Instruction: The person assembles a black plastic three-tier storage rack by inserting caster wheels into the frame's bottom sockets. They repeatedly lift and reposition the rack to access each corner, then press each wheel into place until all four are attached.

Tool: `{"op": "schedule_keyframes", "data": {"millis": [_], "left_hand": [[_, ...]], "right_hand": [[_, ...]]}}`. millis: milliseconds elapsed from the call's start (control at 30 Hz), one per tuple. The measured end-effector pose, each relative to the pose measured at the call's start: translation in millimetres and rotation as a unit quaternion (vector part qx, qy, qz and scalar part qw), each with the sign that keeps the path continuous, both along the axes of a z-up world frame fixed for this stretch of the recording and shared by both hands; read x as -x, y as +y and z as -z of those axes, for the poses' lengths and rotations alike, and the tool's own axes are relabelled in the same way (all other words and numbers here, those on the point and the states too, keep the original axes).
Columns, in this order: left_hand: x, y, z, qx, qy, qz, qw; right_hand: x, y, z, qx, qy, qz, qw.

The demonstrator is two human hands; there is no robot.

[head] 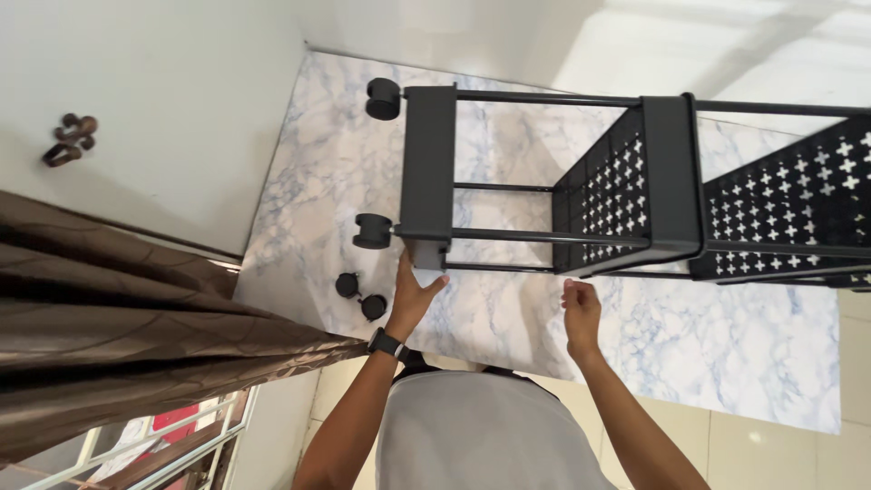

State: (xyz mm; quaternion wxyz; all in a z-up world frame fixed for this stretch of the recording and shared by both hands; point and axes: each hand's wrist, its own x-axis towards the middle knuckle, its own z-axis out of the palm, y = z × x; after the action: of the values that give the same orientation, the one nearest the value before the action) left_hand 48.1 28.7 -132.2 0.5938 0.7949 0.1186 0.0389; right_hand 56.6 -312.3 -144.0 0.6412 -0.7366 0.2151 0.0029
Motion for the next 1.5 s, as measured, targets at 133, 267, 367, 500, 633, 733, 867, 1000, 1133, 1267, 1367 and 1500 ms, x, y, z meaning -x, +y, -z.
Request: {"op": "schedule_keyframes", "data": {"millis": [133, 267, 367, 500, 633, 733, 867, 1000, 1133, 1267, 1367, 1500], "left_hand": [[-6, -13, 18, -0.044, 0.050, -0.037, 0.997], [-9, -20, 31, -0.051, 0.052, -0.065, 0.995], [-11, -22, 27, -0.023, 0.030, -0.074, 0.997], [-11, -22, 10, -0.003, 0.007, -0.070, 0.997], [-13, -25, -5, -0.037, 0.010, -0.082, 0.996], [-14, -23, -14, -0.060, 0.021, -0.088, 0.994], [-9, -27, -28, -0.048, 0.001, -0.088, 0.995], [-6, -32, -41, -0.023, -0.033, -0.095, 0.995], [-12, -31, -47, -0.011, -0.063, -0.118, 0.991], [-26, -27, -50, -0.018, -0.095, -0.144, 0.985], [-34, -20, -59, -0.004, -0.073, -0.151, 0.986], [-26, -15, -84, -0.019, -0.080, -0.165, 0.983]], "right_hand": [[-10, -22, -4, 0.063, 0.010, 0.064, 0.996], [-22, -31, -23, 0.140, -0.062, 0.001, 0.988], [-27, -34, -35, 0.166, -0.063, -0.053, 0.983], [-30, -34, -34, 0.139, -0.092, -0.105, 0.980], [-33, -39, -30, 0.155, -0.130, -0.122, 0.972], [-33, -43, -32, 0.236, -0.012, -0.086, 0.968], [-35, -49, -36, 0.248, -0.043, -0.095, 0.963], [-41, -55, -39, 0.152, -0.112, -0.102, 0.977], [-52, -55, -49, 0.077, -0.192, -0.129, 0.970], [-57, -45, -68, 0.045, -0.171, -0.135, 0.975], [-55, -37, -88, 0.035, -0.150, -0.125, 0.980], [-45, -28, -117, 0.039, -0.171, -0.131, 0.976]]}}
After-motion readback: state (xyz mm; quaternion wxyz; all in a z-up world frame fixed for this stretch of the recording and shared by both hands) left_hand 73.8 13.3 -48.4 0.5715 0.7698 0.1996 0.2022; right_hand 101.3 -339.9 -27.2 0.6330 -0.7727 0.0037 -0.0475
